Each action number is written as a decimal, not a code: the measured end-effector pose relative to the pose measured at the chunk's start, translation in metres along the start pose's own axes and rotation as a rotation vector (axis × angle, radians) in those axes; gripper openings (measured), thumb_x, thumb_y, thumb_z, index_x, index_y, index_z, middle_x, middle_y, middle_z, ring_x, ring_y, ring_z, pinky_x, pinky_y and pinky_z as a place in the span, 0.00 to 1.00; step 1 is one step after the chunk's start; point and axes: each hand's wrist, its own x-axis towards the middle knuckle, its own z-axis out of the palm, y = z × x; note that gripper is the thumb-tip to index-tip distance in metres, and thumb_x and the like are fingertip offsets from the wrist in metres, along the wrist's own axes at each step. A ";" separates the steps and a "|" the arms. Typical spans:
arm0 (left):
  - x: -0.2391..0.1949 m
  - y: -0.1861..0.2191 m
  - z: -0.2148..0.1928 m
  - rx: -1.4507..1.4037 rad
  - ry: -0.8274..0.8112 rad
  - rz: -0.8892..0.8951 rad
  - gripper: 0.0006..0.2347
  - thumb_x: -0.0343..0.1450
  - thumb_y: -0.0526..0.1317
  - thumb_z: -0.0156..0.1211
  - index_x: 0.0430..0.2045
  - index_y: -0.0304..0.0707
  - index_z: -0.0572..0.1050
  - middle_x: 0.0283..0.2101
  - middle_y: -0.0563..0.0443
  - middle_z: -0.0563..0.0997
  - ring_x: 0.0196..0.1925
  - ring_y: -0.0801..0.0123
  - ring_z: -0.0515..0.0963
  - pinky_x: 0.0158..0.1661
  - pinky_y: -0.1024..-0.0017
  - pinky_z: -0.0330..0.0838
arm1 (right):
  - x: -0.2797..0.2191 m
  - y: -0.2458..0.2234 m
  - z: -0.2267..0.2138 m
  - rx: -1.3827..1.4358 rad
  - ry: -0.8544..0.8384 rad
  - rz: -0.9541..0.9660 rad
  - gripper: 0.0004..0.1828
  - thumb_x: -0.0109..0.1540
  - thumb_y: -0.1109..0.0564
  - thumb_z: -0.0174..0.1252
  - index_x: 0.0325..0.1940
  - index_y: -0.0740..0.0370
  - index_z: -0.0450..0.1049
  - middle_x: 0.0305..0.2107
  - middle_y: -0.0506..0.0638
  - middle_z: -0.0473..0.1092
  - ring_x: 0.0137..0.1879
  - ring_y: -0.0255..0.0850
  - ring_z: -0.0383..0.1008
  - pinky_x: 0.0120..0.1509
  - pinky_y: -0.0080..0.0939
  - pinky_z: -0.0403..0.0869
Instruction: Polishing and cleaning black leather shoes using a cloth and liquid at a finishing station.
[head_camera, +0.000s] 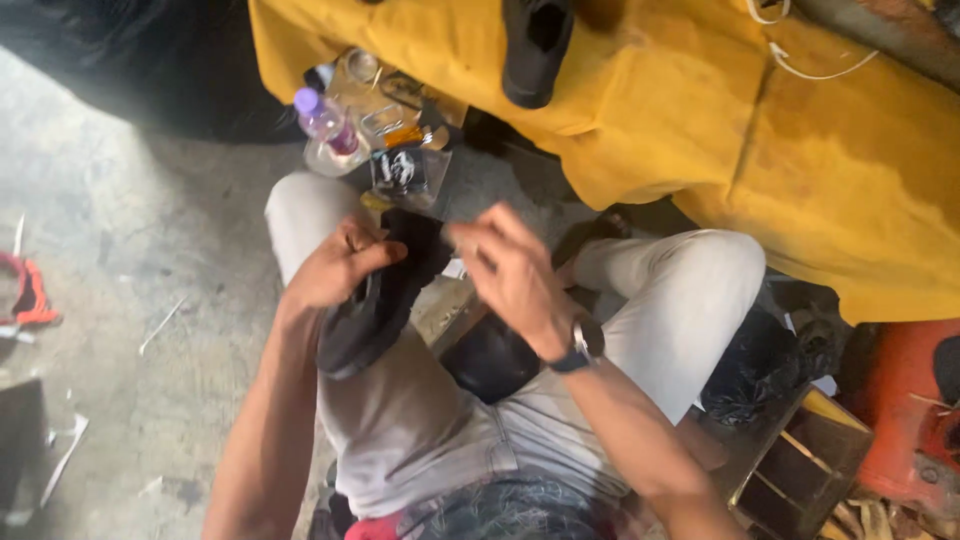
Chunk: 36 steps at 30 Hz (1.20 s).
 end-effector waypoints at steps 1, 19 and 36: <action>-0.003 -0.013 -0.003 0.001 0.011 -0.004 0.25 0.70 0.35 0.63 -0.03 0.41 0.61 0.07 0.58 0.57 0.10 0.75 0.58 0.18 0.72 0.52 | -0.009 -0.003 0.007 0.008 -0.008 -0.003 0.08 0.64 0.66 0.60 0.46 0.64 0.79 0.34 0.57 0.69 0.35 0.56 0.74 0.34 0.49 0.75; 0.136 -0.033 0.096 -0.227 -0.131 0.149 0.25 0.75 0.36 0.62 0.00 0.45 0.66 0.10 0.62 0.58 0.14 0.80 0.59 0.20 0.77 0.52 | -0.041 -0.003 -0.090 0.063 0.220 0.318 0.11 0.60 0.63 0.67 0.46 0.57 0.84 0.34 0.50 0.77 0.40 0.43 0.79 0.47 0.40 0.75; 0.137 -0.026 0.169 -0.023 -0.291 -0.016 0.31 0.81 0.50 0.50 -0.02 0.46 0.62 0.03 0.59 0.58 0.06 0.72 0.57 0.17 0.77 0.54 | -0.056 -0.014 -0.101 -0.207 0.255 0.507 0.10 0.61 0.67 0.63 0.46 0.63 0.82 0.37 0.59 0.77 0.41 0.51 0.79 0.47 0.49 0.77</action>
